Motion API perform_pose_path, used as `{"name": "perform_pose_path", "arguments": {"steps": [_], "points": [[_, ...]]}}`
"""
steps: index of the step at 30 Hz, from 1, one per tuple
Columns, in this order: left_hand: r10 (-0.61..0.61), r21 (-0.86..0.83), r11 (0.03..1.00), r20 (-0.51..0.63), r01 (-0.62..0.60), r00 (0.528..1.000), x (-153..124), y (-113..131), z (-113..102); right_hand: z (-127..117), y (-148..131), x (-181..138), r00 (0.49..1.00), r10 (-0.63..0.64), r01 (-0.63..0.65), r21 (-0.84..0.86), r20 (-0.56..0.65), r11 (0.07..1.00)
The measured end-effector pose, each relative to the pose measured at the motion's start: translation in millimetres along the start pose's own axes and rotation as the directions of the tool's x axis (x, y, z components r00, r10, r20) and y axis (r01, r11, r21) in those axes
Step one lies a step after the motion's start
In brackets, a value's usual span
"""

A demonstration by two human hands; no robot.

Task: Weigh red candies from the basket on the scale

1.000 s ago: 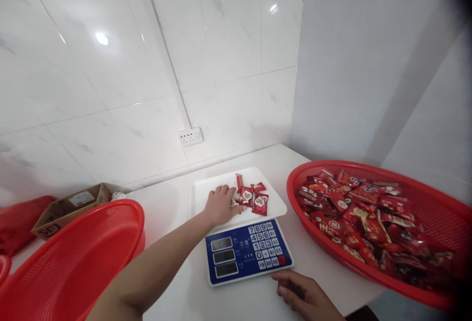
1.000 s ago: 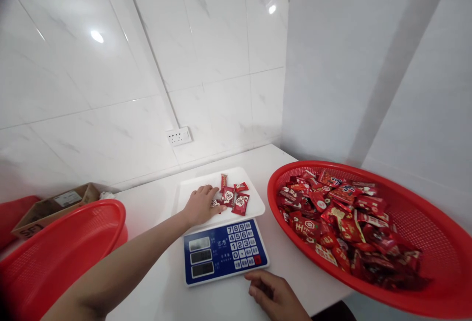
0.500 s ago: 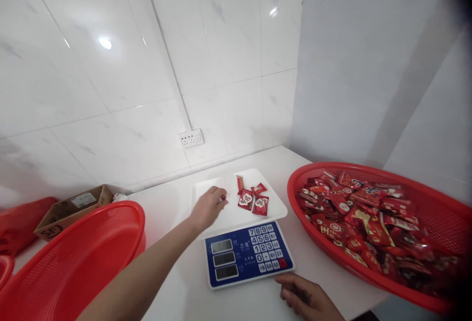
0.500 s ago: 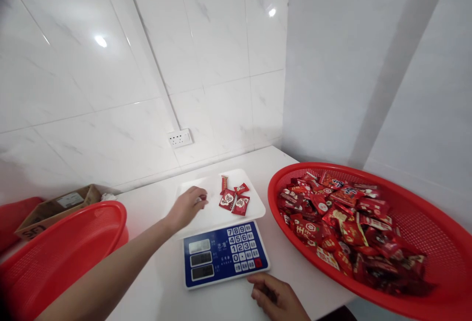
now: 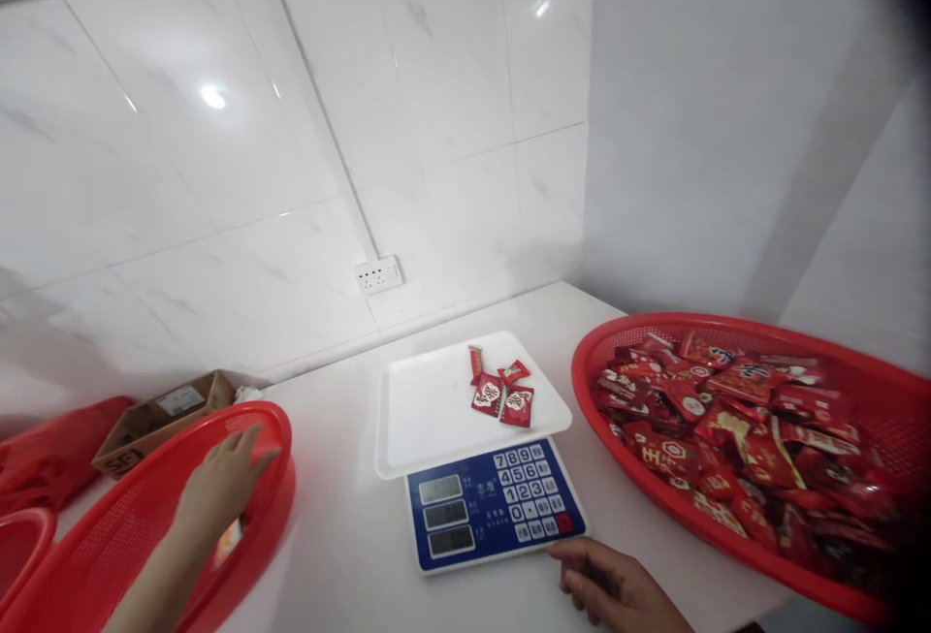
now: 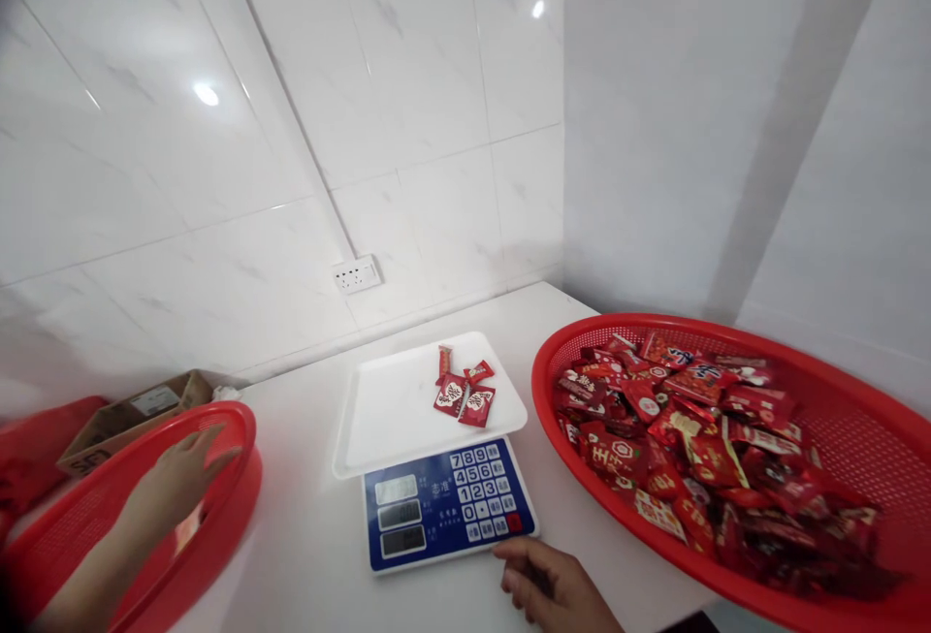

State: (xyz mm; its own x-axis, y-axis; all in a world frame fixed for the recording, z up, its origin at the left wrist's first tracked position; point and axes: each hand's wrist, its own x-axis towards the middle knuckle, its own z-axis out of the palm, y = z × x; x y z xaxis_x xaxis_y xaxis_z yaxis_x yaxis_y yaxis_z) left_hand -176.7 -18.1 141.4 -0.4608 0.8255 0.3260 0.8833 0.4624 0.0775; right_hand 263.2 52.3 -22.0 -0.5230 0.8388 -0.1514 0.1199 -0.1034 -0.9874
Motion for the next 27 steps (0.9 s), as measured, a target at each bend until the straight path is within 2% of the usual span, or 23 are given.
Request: {"name": "perform_pose_path", "arguments": {"steps": [2, 4, 5, 7, 9, 11, 13, 16, 18, 21, 23, 25, 27], "points": [[0.079, -0.039, 0.996, 0.037, -0.078, 0.996, 4.8, 34.8, 10.2, 0.8, -3.1, 0.1, 1.0, -0.013, 0.013, -0.007, -0.004, 1.0], [0.241, -0.21, 0.953, 0.08, -0.22, 0.967, 9.1, 85.6, 20.2, 0.9, -6.3, 0.3, 0.999, -0.03, 0.031, -0.012, 0.017, 0.999], [0.333, -0.289, 0.913, 0.121, -0.288, 0.935, 10.5, 113.6, 25.1, 0.8, -7.8, 0.3, 0.999, -0.036, 0.036, -0.014, 0.024, 0.999], [0.518, -0.397, 0.82, 0.21, -0.412, 0.829, 13.3, 167.7, 35.1, 1.3, -10.0, -0.1, 0.999, -0.037, 0.038, -0.024, 0.017, 0.999], [0.605, -0.444, 0.765, 0.249, -0.466, 0.756, 19.1, 212.1, 45.6, 2.6, -10.6, -1.1, 0.999, -0.034, 0.033, -0.041, -0.023, 0.999], [0.651, -0.469, 0.736, 0.294, -0.487, 0.7, 30.2, 243.3, 55.4, 4.5, -9.5, -2.6, 0.997, -0.037, 0.033, -0.06, -0.062, 0.998], [0.678, -0.479, 0.72, 0.333, -0.502, 0.655, 44.6, 262.9, 62.6, 6.0, -7.4, -4.3, 0.995, -0.055, 0.049, -0.081, -0.077, 0.996], [0.719, -0.495, 0.687, 0.362, -0.531, 0.593, 61.3, 277.6, 66.8, 6.5, -4.0, -5.8, 0.992, -0.105, 0.097, -0.106, -0.073, 0.99], [0.719, -0.49, 0.687, 0.354, -0.536, 0.598, 62.5, 281.1, 66.0, 6.0, -2.1, -5.8, 0.99, -0.125, 0.117, -0.115, -0.067, 0.986], [0.679, -0.466, 0.717, 0.303, -0.518, 0.669, 49.5, 276.7, 59.6, 4.8, -0.1, -5.3, 0.99, -0.131, 0.122, -0.128, -0.058, 0.984], [0.66, -0.461, 0.727, 0.263, -0.509, 0.704, 36.7, 264.6, 50.1, 4.2, 0.7, -5.6, 0.99, -0.129, 0.12, -0.14, -0.055, 0.983], [0.632, -0.454, 0.742, 0.231, -0.493, 0.74, 26.2, 242.0, 35.6, 3.6, 1.2, -6.3, 0.991, -0.125, 0.117, -0.144, -0.051, 0.983], [0.565, -0.422, 0.788, 0.206, -0.448, 0.799, 19.7, 206.6, 17.9, 3.1, 1.5, -6.8, 0.992, -0.12, 0.112, -0.142, -0.049, 0.984]]}}
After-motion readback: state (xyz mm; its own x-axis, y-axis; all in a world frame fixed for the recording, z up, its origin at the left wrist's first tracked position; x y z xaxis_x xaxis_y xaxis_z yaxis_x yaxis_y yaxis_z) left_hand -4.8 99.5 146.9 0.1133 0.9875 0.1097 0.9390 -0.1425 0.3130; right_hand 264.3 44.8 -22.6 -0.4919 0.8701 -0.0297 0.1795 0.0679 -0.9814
